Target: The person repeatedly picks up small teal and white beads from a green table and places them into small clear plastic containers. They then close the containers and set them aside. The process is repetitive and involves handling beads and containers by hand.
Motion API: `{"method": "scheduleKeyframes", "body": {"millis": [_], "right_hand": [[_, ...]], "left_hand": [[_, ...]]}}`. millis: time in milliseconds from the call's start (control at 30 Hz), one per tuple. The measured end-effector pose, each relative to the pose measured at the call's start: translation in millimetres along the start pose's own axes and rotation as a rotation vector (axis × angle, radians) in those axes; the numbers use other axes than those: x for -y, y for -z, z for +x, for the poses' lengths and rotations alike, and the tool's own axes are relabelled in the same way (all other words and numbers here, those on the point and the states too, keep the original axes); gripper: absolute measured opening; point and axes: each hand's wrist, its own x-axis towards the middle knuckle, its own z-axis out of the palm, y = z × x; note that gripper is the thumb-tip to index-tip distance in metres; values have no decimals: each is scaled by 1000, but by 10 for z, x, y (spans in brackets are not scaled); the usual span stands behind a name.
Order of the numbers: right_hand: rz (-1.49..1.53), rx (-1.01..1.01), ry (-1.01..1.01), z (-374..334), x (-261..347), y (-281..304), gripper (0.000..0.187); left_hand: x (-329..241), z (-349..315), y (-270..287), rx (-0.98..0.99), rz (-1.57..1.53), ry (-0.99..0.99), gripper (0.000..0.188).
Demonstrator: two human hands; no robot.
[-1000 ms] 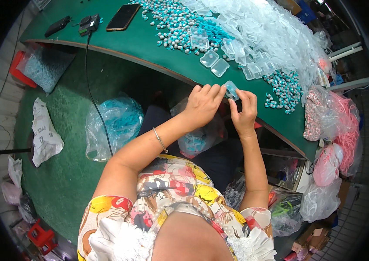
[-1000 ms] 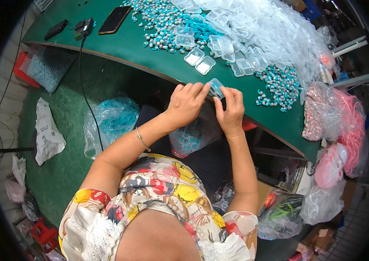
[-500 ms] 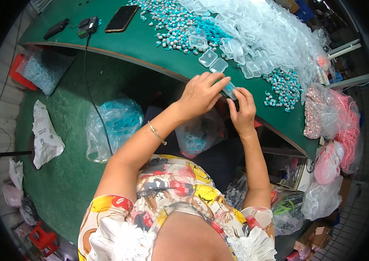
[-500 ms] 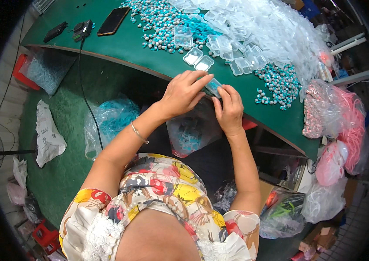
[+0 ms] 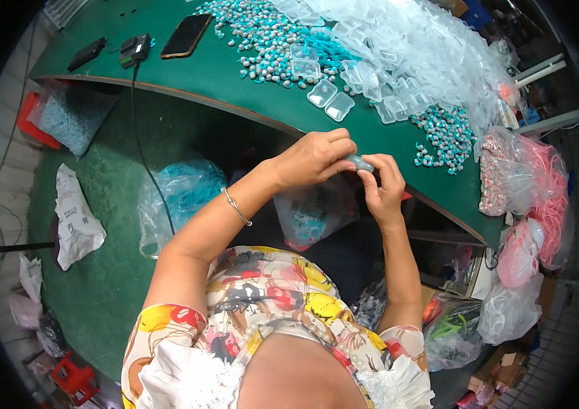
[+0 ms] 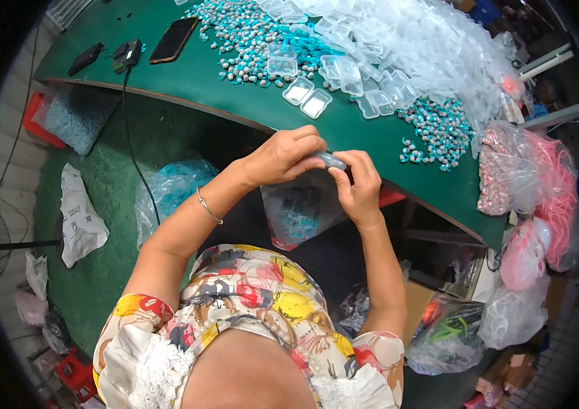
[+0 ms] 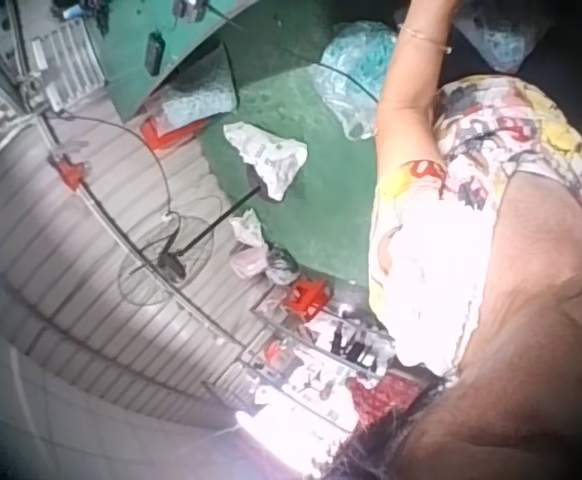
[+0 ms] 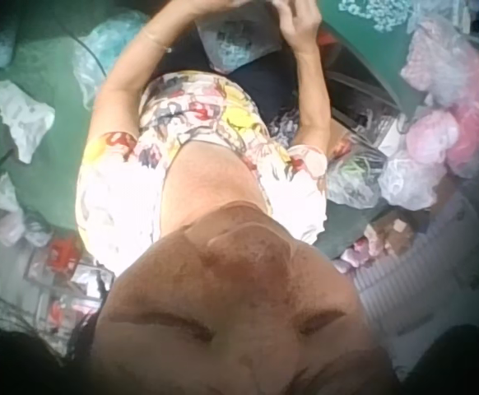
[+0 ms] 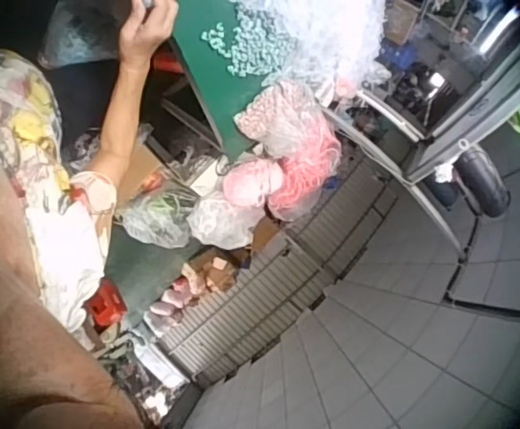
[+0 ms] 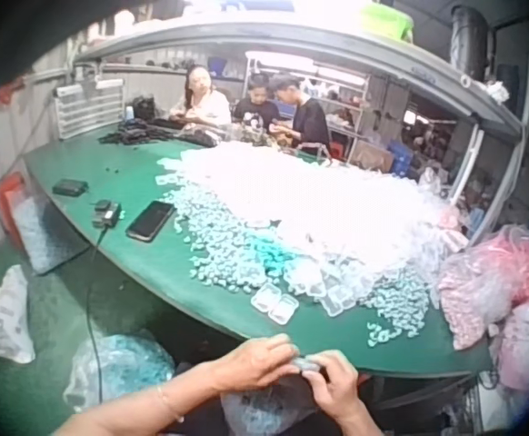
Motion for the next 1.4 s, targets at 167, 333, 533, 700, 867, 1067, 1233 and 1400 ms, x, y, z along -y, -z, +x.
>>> {"method": "scheduleKeyframes", "body": {"millis": [167, 333, 533, 700, 867, 1067, 1233, 1400], "right_hand": [[100, 19, -53, 111, 78, 48, 19], [266, 49, -74, 276, -34, -64, 16], [321, 290, -206, 441, 57, -140, 16], [-250, 198, 137, 743, -410, -264, 29], [-477, 159, 199, 631, -515, -308, 18], [-319, 53, 155, 402, -587, -218, 9], [-302, 5, 139, 395, -623, -266, 10], [-277, 20, 147, 405, -552, -259, 8]], "left_hand": [[-40, 1, 18, -86, -89, 35, 19], [3, -26, 39, -141, -91, 146, 18], [23, -234, 126, -213, -103, 267, 20], [44, -508, -164, -202, -67, 446, 22], [243, -995, -750, 264, 209, 515, 27], [656, -1367, -1437, 627, 281, 661, 38], [777, -1382, -1503, 568, 295, 721, 37], [744, -1212, -954, 421, 145, 572, 29]]}}
